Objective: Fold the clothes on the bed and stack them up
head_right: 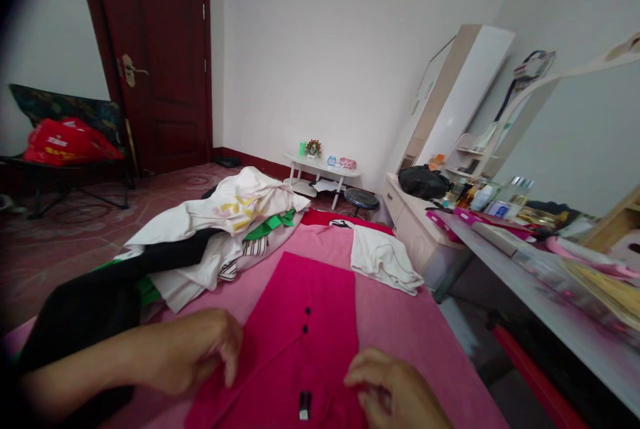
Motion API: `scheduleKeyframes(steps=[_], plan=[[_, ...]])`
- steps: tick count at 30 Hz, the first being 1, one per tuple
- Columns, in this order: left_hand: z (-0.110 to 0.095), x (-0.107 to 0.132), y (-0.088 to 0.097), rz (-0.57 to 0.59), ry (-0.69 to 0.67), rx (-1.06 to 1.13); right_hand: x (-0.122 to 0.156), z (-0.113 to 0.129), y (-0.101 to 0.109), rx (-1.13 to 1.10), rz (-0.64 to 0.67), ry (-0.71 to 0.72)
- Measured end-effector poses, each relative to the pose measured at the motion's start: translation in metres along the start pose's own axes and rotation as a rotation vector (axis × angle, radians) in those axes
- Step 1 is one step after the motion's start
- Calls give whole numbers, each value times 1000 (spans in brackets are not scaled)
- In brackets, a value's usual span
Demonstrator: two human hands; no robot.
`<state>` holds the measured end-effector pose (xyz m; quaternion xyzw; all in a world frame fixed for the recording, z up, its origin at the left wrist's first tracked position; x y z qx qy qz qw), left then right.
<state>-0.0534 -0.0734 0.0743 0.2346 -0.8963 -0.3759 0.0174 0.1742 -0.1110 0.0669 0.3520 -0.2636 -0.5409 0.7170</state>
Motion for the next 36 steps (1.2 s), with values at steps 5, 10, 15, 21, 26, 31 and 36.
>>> scheduleKeyframes(steps=[5, 10, 15, 21, 26, 31, 36], plan=[[-5, -66, 16, -230, 57, -120, -64, 24, 18, 221, -374, 63], [58, -99, -25, -273, 262, -342, -107, -23, -51, 496, -316, -79], [80, -92, -43, -209, 269, -370, -105, -41, -70, 555, -259, -95], [84, -55, -20, -400, 487, -421, -77, -50, -49, 621, -404, -181], [79, -18, -3, -468, 616, -430, -39, -80, -23, 761, -505, -494], [74, -6, -14, -331, 689, -168, -38, -74, -27, 710, -461, -424], [14, -30, -12, -396, 289, -17, -49, -52, -27, 330, -478, -365]])
Point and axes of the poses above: each hand's wrist, its own x-axis away from the middle knuckle, its own y-axis out of the back of the hand, z = x × y, the point moved 9 cm from there along -x, towards the middle knuckle, and after that the axes turned 5 degrees about x, right-handed, at the moved point
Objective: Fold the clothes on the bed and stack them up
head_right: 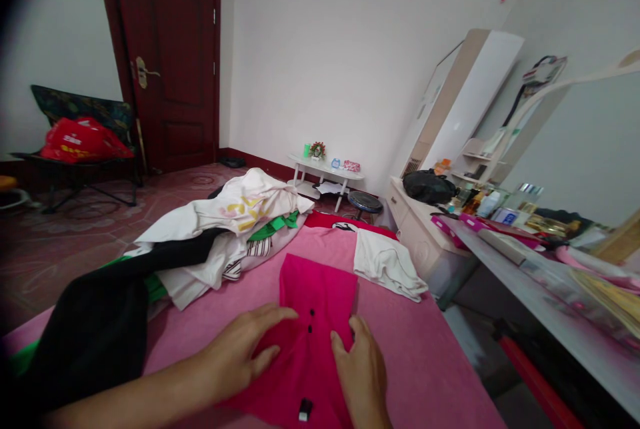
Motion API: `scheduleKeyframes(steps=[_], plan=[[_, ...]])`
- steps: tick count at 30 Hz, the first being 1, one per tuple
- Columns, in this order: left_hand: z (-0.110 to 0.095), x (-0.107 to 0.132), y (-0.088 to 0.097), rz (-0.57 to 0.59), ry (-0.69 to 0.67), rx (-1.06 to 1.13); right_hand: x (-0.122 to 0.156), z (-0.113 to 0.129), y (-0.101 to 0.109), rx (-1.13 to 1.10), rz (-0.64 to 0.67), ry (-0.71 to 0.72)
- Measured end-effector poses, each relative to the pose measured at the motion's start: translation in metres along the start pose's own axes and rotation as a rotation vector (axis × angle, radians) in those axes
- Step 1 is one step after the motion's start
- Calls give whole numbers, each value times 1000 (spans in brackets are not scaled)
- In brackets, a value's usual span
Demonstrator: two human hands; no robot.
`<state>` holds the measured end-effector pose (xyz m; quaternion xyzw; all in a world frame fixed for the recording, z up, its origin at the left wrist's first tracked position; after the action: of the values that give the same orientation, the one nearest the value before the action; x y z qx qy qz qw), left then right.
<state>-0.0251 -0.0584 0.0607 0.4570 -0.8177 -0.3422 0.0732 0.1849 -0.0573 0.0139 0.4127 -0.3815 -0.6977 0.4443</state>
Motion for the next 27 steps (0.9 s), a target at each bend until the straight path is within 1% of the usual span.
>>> scheduleKeyframes(steps=[1, 2, 4, 5, 7, 8, 9, 10, 11, 12, 13, 14, 15, 16, 17, 18, 20, 21, 23, 25, 27], plan=[[-18, -1, -2, 15, -95, 45, -2, 7, 3, -88, 21, -6], [-33, -2, -7, 58, -160, 94, -3, 16, 6, -161, 47, -1], [-56, -2, -26, 217, -237, 211, -8, 34, 11, -235, 112, 23], [-65, -2, -38, 310, -271, 283, -10, 42, 12, -226, 153, 39], [-77, 0, -60, 465, -329, 454, -14, 55, 7, -155, 238, 83], [-75, -1, -70, 506, -319, 554, -16, 58, 3, -121, 265, 103], [-68, -6, -78, 512, -272, 663, -18, 59, -3, -104, 278, 112], [-54, -12, -84, 483, -189, 768, -20, 57, -8, -121, 273, 109], [-35, -21, -88, 419, -87, 860, -22, 54, -13, -181, 262, 100], [-13, -30, -88, 314, 10, 923, -24, 50, -19, -284, 255, 91], [10, -39, -82, 169, 78, 952, -24, 47, -25, -414, 258, 87], [32, -46, -71, 6, 110, 947, -24, 45, -30, -552, 261, 90], [51, -52, -58, -149, 124, 924, -24, 43, -31, -669, 256, 96], [67, -55, -46, -273, 132, 901, -24, 40, -29, -742, 231, 100], [79, -58, -37, -351, 140, 893, -25, 38, -23, -763, 189, 107], [88, -61, -32, -387, 152, 899, -28, 35, -12, -741, 130, 121], [95, -64, -30, -381, 173, 905, -40, 33, 19, -632, 0, 165], [94, -65, -32, -359, 165, 879, -50, 33, 37, -567, -57, 190], [84, -65, -37, -302, 116, 771, -79, 31, 74, -435, -168, 221], [75, -65, -43, -256, 73, 663, -117, 25, 109, -242, -276, 226], [71, -65, -46, -238, 62, 602, -158, 16, 134, 1, -369, 192]])
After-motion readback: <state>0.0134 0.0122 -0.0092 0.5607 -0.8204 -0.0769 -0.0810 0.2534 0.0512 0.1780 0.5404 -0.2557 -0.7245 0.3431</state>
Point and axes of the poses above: each hand's wrist, its own x-axis away from the middle knuckle, its own y-axis out of the back of the hand, z = x × y, the point moved 9 cm from there along -x, towards the middle knuckle, and after that the axes turned 5 degrees about x, right-handed, at the moved point
